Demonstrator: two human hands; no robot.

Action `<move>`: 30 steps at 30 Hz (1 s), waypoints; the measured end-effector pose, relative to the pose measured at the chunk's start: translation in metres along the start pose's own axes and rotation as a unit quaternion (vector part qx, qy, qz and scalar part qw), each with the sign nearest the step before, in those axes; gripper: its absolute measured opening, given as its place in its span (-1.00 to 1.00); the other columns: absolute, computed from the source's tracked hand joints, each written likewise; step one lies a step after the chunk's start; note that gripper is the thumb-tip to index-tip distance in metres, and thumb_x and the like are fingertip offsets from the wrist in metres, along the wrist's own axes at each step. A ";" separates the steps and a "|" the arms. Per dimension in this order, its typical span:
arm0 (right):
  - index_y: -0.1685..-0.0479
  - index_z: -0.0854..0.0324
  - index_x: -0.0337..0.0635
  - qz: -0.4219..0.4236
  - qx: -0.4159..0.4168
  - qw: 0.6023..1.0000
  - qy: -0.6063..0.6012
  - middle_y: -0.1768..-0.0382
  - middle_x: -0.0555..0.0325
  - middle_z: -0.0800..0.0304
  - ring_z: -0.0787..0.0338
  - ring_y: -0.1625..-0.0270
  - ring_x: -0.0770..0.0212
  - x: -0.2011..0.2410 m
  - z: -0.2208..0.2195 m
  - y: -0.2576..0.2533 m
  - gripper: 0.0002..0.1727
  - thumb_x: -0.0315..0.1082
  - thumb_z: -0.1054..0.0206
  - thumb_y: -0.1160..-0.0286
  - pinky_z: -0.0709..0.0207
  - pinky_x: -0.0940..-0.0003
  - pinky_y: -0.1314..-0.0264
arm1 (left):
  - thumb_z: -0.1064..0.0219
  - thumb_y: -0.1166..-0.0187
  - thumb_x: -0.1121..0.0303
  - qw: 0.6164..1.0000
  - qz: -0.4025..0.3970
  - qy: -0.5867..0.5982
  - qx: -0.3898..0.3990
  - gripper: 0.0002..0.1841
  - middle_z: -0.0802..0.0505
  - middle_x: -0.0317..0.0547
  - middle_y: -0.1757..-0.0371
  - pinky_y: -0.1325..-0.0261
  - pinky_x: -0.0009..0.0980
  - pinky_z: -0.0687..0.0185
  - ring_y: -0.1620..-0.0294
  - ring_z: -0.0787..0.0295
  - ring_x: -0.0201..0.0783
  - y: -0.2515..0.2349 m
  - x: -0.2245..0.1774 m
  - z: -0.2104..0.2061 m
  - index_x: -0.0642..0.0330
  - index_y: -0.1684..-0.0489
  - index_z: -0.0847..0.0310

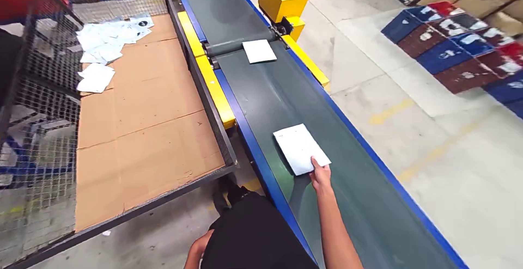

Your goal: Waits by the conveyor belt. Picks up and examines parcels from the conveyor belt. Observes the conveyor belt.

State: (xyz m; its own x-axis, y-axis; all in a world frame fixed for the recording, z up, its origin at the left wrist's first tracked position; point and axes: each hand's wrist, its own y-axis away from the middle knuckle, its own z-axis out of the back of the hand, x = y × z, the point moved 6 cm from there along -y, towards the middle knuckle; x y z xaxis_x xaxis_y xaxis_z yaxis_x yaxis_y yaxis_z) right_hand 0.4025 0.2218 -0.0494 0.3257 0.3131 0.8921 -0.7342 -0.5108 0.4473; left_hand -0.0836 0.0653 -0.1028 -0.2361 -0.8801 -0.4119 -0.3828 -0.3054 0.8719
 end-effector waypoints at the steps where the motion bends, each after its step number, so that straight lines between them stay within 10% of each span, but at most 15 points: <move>1: -0.72 -0.11 -0.08 0.000 -0.013 1.000 0.013 -0.19 -0.12 -0.72 -0.83 0.04 0.13 -0.005 0.006 0.002 -0.21 -0.34 -0.48 -0.53 -0.75 0.16 0.14 | 0.22 -0.90 0.38 1.000 -0.017 -0.008 -0.012 -0.56 -0.70 0.22 -0.38 -0.51 -0.19 -0.51 -0.37 -0.64 -0.17 0.004 0.001 -0.003 0.43 -0.54 -0.39; 14: -0.64 -0.22 -0.14 0.018 0.012 1.000 0.015 -0.15 -0.01 -0.72 -0.81 0.02 0.25 0.021 -0.034 -0.042 -0.42 -0.26 -0.30 -0.72 -0.75 0.25 0.06 | 0.17 -0.90 0.34 0.997 -0.064 -0.035 -0.038 -0.49 -0.34 0.24 -0.80 -0.87 -0.16 -0.04 -0.83 -0.22 -0.06 0.020 -0.010 0.009 0.40 -0.77 -0.18; 22: -0.84 0.25 -0.22 0.023 -0.008 0.994 0.109 -0.46 -0.34 -0.49 -0.74 -0.28 -0.08 0.076 -0.107 -0.155 0.21 -0.28 -0.66 -0.29 -0.73 0.04 -0.18 | 0.14 -0.92 0.04 0.991 0.023 -0.095 -0.093 -0.42 -0.85 0.19 -0.13 -0.41 -0.05 -0.63 -0.21 -0.79 -0.10 0.013 -0.041 0.019 0.37 -0.24 -0.69; 27: -0.50 -0.45 -0.38 0.069 -0.006 0.896 0.439 -0.34 -0.50 -0.60 -0.60 -0.42 -0.45 0.110 -0.079 -0.169 0.05 0.20 -0.70 -0.06 -0.44 -0.44 -0.38 | 0.05 -0.91 0.14 0.963 0.026 -0.191 -0.190 -0.48 -0.87 0.25 0.03 -0.33 0.02 -0.62 -0.09 -0.81 -0.01 0.017 -0.050 0.006 0.43 -0.02 -0.76; 30: -0.51 -0.45 -0.36 0.132 0.004 0.872 0.471 -0.56 -0.46 -0.37 -0.43 -0.57 -0.44 0.120 -0.071 -0.170 0.07 0.22 -0.70 -0.04 -0.39 -0.40 -0.45 | -0.03 -0.87 0.26 0.901 0.015 -0.342 -0.265 -0.54 -0.87 0.40 0.12 -0.30 0.22 -0.57 -0.07 -0.83 0.25 0.011 -0.061 -0.004 0.51 0.07 -0.79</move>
State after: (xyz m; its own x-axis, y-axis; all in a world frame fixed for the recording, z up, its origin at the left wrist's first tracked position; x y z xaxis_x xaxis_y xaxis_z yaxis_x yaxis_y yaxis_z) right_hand 0.5239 0.4030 -0.0225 -0.4904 0.7003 0.5188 -0.7037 -0.6693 0.2383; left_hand -0.0697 0.1142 -0.0670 -0.8037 -0.5165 -0.2954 0.0707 -0.5758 0.8145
